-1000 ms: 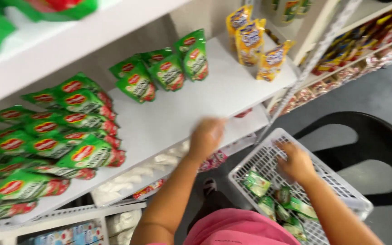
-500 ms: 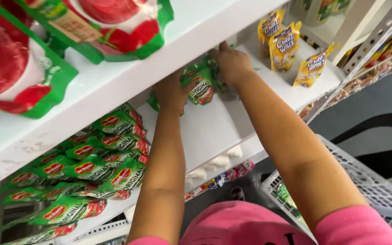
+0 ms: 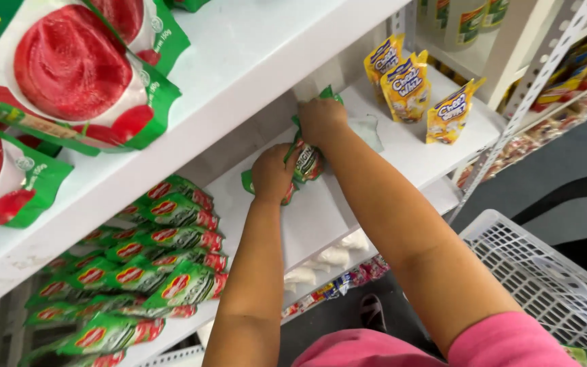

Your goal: Wiping down tomato sauce pouches and cheese snack packs with a cloth and arranging them on grocery store shelves.

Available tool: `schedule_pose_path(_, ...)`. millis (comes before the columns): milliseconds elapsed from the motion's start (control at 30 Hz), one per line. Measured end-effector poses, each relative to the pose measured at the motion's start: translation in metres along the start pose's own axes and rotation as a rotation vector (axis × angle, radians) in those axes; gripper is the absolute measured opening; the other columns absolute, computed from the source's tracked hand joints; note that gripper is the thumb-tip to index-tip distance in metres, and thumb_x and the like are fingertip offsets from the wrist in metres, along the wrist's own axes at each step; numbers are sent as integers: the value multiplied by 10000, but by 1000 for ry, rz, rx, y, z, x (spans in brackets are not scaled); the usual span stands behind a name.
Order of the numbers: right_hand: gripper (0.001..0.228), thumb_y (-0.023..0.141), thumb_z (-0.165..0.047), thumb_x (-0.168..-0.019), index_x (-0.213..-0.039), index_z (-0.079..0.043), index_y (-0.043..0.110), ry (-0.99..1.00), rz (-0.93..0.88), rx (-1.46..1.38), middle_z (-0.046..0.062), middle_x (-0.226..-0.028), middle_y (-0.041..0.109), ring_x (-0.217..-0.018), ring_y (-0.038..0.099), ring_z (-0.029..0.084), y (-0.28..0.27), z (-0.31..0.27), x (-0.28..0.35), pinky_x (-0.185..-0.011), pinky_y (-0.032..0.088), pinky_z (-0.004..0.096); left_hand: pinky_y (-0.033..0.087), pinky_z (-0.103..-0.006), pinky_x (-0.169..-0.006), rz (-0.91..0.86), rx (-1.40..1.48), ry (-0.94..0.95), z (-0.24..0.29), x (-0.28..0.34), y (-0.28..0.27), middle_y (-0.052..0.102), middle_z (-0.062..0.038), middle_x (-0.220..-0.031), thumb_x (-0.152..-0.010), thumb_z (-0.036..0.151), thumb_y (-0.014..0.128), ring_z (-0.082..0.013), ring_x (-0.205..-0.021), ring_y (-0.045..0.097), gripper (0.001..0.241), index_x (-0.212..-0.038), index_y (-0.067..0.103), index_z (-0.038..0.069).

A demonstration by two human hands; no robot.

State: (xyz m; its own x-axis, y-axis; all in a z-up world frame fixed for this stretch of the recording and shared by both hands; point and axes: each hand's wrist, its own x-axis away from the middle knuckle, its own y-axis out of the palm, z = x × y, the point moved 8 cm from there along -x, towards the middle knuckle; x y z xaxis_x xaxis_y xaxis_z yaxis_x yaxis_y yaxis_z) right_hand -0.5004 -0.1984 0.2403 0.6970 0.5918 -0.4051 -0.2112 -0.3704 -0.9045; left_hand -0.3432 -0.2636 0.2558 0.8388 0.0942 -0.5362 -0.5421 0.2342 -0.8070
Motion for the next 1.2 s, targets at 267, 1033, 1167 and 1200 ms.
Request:
schedule_pose_path(267,118,620,-75,-741,-791,-119,718,-51,92,-232,64,-735,660,-642,733,298,-105,8,101,-537,601,424,556,-387,-712,50,-6,173,70,32,-26,645,-25,-751,-972,352,703,-268,-781,681,166,-919,738,198)
schedule_pose_path(1033,357,678,-81,-771,-1111,-122,779,1264,-371,-430,120,-999,774,-848,699,355,63,274,709,-762,553,431,379,-581,-1027,-1522,7,543,389,363,395,754,-93,-1142,-900,308,653,-349,-1169,582,352,-1237,730,239)
schedule_pose_path(1167,386,734,-99,-801,-1184,-139,754,1023,-95,-500,77,-1008,756,-964,706,338,15,266,599,-872,558,451,578,-419,-849,-1002,649,283,380,225,282,738,-38,-1108,-911,212,631,-281,-989,711,351,-1254,704,232)
schedule_pose_path(1200,394,725,-85,-787,-1161,-204,754,900,-8,-517,95,-951,736,-994,705,374,-10,256,560,-898,566,513,596,-379,-821,-687,915,252,372,176,220,746,-61,-967,-958,105,652,-254,-882,733,280,-1215,733,178)
